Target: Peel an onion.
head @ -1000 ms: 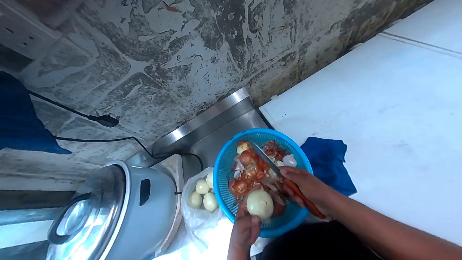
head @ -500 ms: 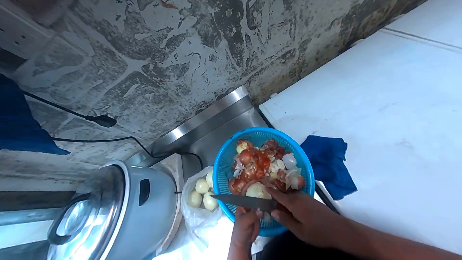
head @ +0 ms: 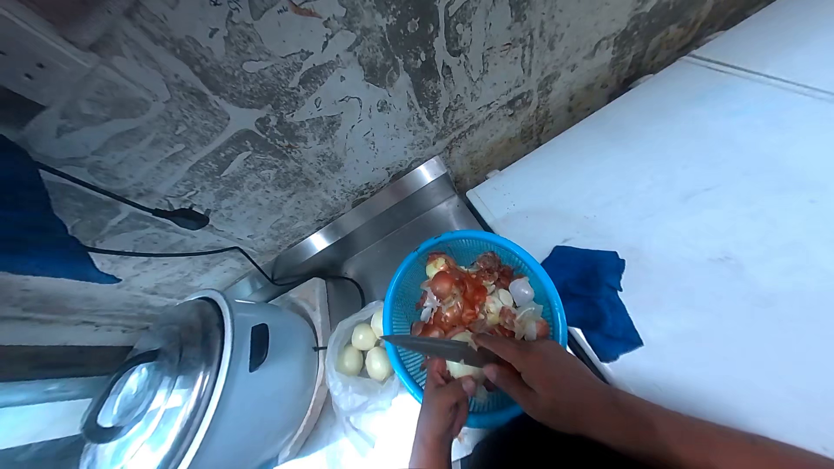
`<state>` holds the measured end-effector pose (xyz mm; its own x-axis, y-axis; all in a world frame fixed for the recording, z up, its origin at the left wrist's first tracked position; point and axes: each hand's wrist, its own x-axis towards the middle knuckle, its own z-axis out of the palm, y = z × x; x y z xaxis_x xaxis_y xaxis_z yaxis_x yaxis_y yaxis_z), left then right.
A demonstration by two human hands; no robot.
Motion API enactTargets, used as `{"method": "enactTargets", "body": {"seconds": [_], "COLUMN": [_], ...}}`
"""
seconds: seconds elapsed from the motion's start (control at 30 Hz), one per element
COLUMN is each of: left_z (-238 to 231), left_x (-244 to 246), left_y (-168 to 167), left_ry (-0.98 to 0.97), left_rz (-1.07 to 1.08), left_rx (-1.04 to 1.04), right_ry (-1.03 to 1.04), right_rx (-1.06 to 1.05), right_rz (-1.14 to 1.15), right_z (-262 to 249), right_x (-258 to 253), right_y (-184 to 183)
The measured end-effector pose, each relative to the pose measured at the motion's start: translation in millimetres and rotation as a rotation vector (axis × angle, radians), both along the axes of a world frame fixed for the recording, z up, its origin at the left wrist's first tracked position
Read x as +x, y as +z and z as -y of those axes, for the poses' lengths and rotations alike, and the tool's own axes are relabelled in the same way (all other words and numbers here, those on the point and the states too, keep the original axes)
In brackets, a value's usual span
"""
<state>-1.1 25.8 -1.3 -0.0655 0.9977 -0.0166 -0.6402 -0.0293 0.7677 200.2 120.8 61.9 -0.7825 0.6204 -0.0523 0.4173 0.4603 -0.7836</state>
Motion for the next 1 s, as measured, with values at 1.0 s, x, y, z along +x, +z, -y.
{"method": "enactTargets", "body": {"seconds": [1.0], "left_z": [30.9], "left_x": [-99.9], "left_y": [42.6], "left_ry": [0.582], "left_rz": [-0.829], "left_rx": [-0.253], "right_ry": [-0.395], "right_rx": [-0.787], "right_rz": [-0.205], "right_z": [-42.4], "right_x": [18.2], "right_y": [-23.6]}}
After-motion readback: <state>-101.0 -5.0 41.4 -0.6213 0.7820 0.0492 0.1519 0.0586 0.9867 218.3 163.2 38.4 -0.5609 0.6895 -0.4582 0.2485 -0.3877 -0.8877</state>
